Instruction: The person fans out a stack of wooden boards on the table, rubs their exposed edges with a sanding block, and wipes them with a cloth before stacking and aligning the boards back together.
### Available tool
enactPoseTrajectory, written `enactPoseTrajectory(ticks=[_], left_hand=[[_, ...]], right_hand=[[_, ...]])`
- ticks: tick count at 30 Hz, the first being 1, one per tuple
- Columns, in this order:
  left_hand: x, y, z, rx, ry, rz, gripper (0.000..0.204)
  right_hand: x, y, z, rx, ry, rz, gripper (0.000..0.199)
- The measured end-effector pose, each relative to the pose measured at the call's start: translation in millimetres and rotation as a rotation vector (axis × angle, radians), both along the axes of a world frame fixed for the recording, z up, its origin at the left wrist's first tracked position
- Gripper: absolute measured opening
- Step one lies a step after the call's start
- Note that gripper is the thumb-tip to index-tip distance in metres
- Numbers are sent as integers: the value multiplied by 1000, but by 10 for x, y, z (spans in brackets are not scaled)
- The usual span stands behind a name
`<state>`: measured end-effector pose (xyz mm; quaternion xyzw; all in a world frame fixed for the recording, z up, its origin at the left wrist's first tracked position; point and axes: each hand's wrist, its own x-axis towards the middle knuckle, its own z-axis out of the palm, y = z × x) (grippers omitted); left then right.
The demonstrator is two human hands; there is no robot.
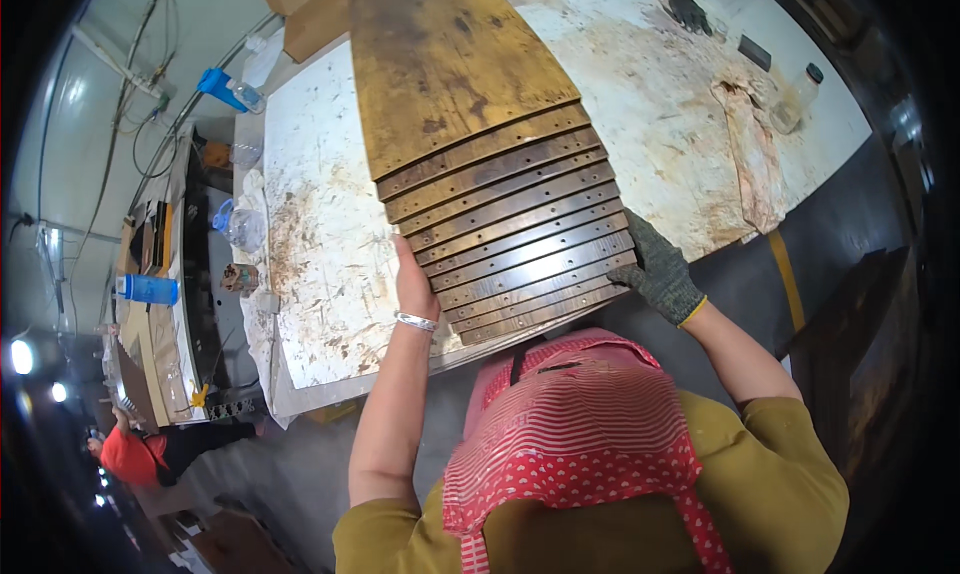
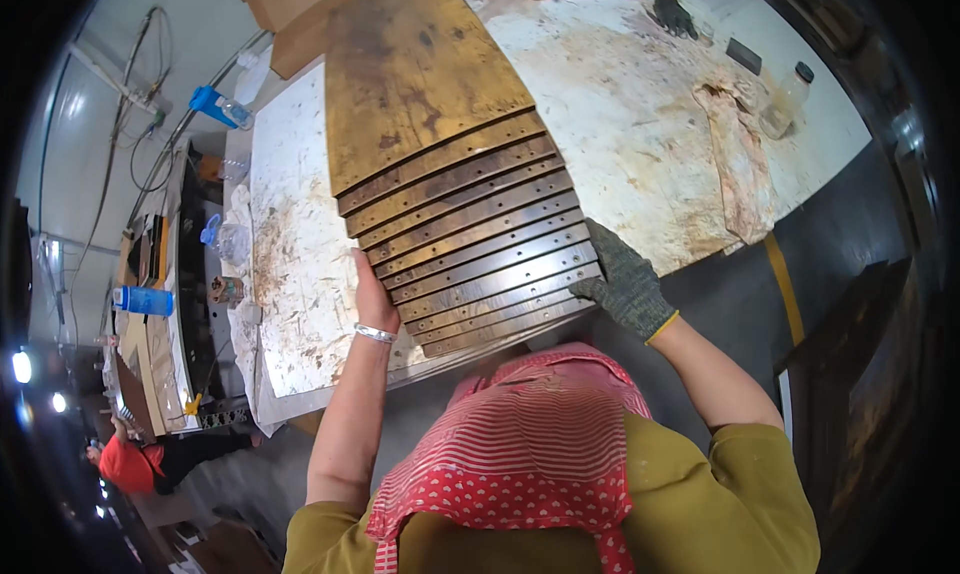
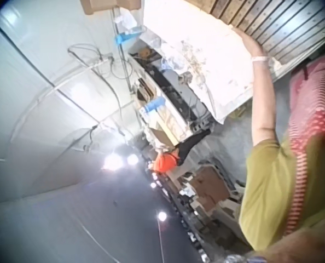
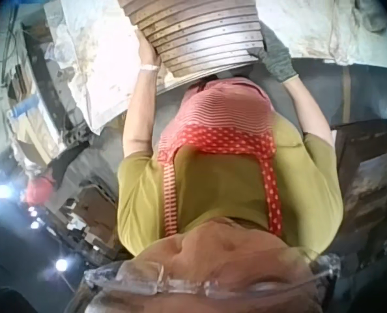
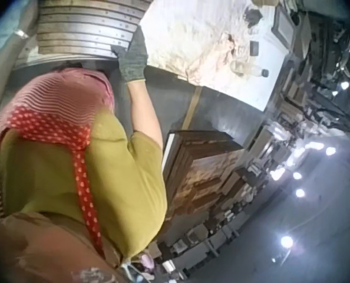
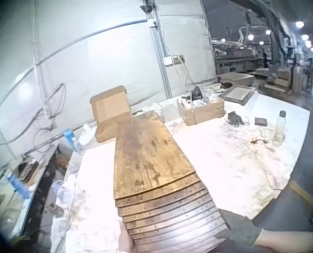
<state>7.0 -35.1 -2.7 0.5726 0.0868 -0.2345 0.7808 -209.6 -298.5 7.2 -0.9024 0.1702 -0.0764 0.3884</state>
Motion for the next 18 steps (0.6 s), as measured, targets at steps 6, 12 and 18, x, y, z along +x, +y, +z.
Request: enactPoseTrajectory(ticks=[6, 12, 18], left_hand=[[-195, 334, -144, 104, -221, -313, 67], [-733, 530, -20, 525, -605, -427, 81], [-766, 506, -137, 635, -549, -262, 70]], right_hand=[[-24, -41, -2, 81, -63, 8, 77], [-25, -6, -12, 18, -36, -37, 69], [-56, 36, -103, 43, -67, -113, 59]])
